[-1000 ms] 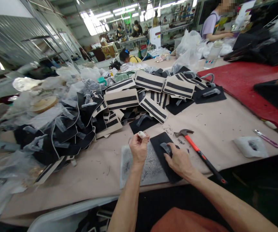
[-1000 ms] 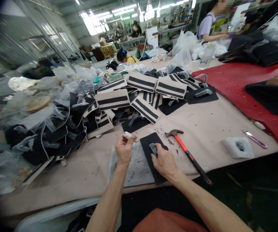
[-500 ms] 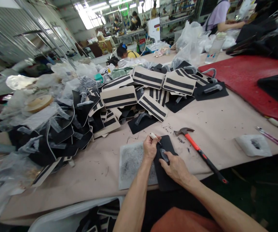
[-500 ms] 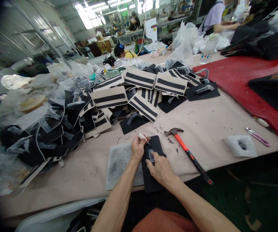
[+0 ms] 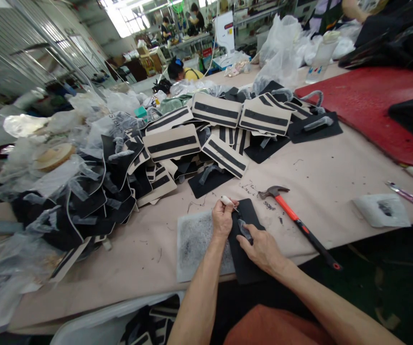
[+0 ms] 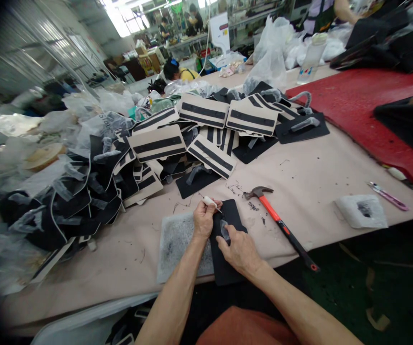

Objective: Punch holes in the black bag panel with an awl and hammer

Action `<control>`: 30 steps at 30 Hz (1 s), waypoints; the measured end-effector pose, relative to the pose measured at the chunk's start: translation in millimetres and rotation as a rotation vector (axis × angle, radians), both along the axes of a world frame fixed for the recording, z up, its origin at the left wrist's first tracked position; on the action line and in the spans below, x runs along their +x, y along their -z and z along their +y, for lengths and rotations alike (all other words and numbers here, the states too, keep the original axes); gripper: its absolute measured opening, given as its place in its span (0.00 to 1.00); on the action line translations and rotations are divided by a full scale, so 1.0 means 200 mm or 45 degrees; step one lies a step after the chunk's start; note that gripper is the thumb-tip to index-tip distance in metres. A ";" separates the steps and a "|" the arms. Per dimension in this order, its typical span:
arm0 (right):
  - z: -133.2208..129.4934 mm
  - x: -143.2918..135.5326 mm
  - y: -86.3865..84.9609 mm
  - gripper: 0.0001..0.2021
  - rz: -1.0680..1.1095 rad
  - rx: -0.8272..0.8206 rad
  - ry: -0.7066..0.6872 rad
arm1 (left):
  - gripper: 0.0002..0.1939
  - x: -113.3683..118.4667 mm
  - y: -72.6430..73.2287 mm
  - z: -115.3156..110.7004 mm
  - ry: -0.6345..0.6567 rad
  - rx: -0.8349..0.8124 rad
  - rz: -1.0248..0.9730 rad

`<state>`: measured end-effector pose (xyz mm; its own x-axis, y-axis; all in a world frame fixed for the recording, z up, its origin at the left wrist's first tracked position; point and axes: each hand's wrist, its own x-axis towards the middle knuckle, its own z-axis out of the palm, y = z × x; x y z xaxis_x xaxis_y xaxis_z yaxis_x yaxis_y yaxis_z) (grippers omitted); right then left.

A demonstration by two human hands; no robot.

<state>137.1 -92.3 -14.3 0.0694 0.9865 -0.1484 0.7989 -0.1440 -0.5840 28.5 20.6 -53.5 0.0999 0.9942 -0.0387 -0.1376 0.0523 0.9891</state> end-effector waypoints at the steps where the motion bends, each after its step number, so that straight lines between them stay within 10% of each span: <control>1: 0.00 0.00 0.00 0.22 0.011 -0.002 -0.002 | 0.18 0.00 0.00 0.00 -0.001 0.014 0.028; 9: -0.02 0.13 -0.07 0.24 0.249 0.097 -0.090 | 0.07 0.01 -0.05 -0.06 -0.088 0.266 0.452; 14: -0.03 0.51 0.00 0.21 -0.224 0.320 0.270 | 0.07 0.02 -0.06 -0.08 0.036 0.500 0.603; 17: -0.04 0.70 0.06 0.17 -0.394 0.006 0.364 | 0.07 0.01 -0.06 -0.07 0.101 0.502 0.576; 20: -0.04 0.74 0.05 0.05 0.075 -0.341 0.441 | 0.06 0.00 -0.06 -0.04 0.098 0.413 0.495; 25: 0.02 0.60 -0.14 0.04 0.949 -0.562 0.495 | 0.05 0.00 -0.06 -0.04 0.081 0.403 0.497; 30: 0.06 0.49 -0.41 0.21 0.623 0.191 0.420 | 0.07 0.00 -0.04 -0.05 0.152 0.521 0.576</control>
<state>235.8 -80.5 68.1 0.3334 0.9373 -0.1014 0.3598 -0.2259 -0.9053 28.2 10.2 -45.6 0.2740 0.9206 0.2784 0.2837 -0.3539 0.8912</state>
